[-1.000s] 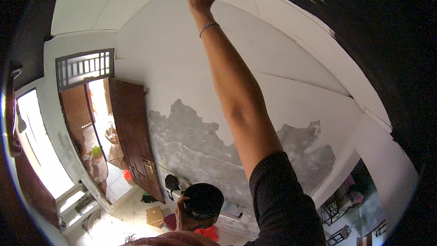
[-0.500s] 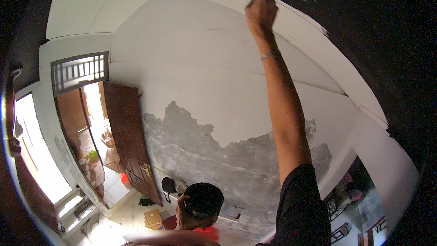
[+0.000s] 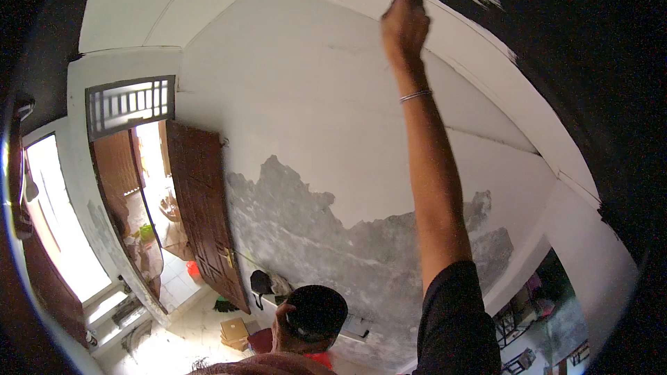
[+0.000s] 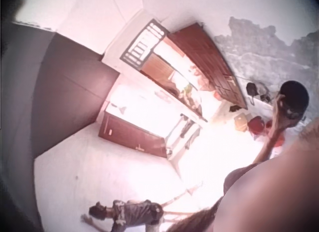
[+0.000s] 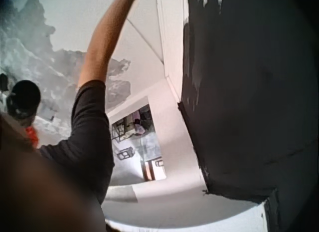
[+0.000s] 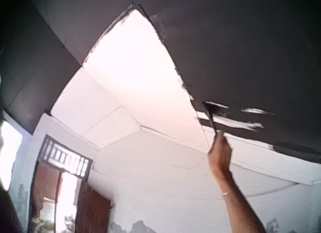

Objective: The person paints the ceiling with black paint using a brush. They repeatedly dip the brush into a paint can held in the other hand and apply paint to the ceiling surface while standing on a ladder.

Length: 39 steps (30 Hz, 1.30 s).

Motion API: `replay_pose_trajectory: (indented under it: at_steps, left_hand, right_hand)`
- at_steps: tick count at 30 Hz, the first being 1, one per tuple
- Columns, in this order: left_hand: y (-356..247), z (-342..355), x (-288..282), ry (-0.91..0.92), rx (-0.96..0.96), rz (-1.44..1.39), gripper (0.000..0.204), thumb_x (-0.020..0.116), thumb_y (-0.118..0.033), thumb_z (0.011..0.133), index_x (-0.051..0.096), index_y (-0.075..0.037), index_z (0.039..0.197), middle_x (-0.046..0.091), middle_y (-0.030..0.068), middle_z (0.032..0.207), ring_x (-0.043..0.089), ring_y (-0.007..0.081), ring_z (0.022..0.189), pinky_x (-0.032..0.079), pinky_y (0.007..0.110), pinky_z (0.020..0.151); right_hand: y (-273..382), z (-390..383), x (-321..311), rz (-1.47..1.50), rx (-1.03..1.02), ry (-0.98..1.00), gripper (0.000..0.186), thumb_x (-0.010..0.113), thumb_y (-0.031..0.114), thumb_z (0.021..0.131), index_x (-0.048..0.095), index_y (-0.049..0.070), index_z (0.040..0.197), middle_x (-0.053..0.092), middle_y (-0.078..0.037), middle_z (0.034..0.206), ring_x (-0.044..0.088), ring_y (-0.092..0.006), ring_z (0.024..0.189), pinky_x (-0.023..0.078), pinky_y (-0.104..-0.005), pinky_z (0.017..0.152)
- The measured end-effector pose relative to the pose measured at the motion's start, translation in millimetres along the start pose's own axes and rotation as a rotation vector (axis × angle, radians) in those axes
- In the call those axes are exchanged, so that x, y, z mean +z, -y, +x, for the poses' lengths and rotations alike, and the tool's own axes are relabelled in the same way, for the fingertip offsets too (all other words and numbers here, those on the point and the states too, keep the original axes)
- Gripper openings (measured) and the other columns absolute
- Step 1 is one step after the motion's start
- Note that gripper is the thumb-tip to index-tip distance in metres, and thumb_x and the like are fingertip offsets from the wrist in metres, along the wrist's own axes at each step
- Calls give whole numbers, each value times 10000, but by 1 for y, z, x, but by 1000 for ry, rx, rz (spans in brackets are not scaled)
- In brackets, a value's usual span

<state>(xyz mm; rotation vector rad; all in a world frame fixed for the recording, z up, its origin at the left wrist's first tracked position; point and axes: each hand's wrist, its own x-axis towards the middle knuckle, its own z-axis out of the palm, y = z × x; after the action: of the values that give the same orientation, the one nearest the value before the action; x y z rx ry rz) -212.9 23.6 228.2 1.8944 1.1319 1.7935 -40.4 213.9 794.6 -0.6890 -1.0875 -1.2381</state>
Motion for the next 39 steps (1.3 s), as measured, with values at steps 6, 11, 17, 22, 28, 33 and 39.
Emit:
replay_pose_trajectory:
  at_steps: [6,11,17,22,28,33,39]
  left_hand:
    - [0,1,6,35,-48,-32,1045,995,-355,537,324,-162,1315,511,244,1298,568,438,1154,500,555,937]
    - [2,-3,3,77,-104,0,1053,996,-357,536,322,-154,1320,516,242,1303,583,430,1143,514,535,927]
    - [-2,-5,-9,-44,8,22,1053,995,-359,536,322,-150,1318,518,239,1307,586,422,1158,524,516,917]
    - [-2,-9,-8,-48,-35,47,1055,993,-354,536,315,-162,1321,524,238,1291,599,422,1143,524,516,920]
    - [7,-8,-1,-49,1,-19,1074,995,-363,527,305,-170,1328,522,246,1288,606,430,1143,526,525,923]
    - [7,-7,1,-19,-16,-17,1082,994,-390,524,311,-163,1332,517,258,1316,605,436,1153,528,525,931]
    - [1,-2,8,16,6,-52,1070,995,-392,529,320,-170,1328,516,265,1328,595,441,1170,515,529,956]
  right_hand:
    - [-64,-37,-88,-127,87,-145,155,580,50,971,455,14,1056,656,-218,894,697,-395,828,561,-487,678]
    - [-54,-81,-80,89,423,-207,207,522,22,978,355,-23,1091,543,-260,864,640,-433,817,529,-450,752]
    - [24,-13,9,541,359,-537,478,566,-53,832,246,-159,1171,472,-357,1038,589,-411,922,500,-482,926]
    - [110,1,46,528,282,-180,366,576,-50,831,325,-125,1086,486,-360,1035,571,-478,914,489,-525,861]
    - [81,6,34,273,-80,-137,202,525,82,998,421,-30,1130,625,-243,813,677,-441,791,565,-517,643]
    - [17,52,-6,-53,-226,-70,230,632,72,939,470,-10,1081,695,-199,795,713,-370,703,578,-454,587]
    - [42,20,-13,-37,-244,39,190,585,24,924,436,-23,1031,670,-263,867,720,-402,727,605,-442,614]
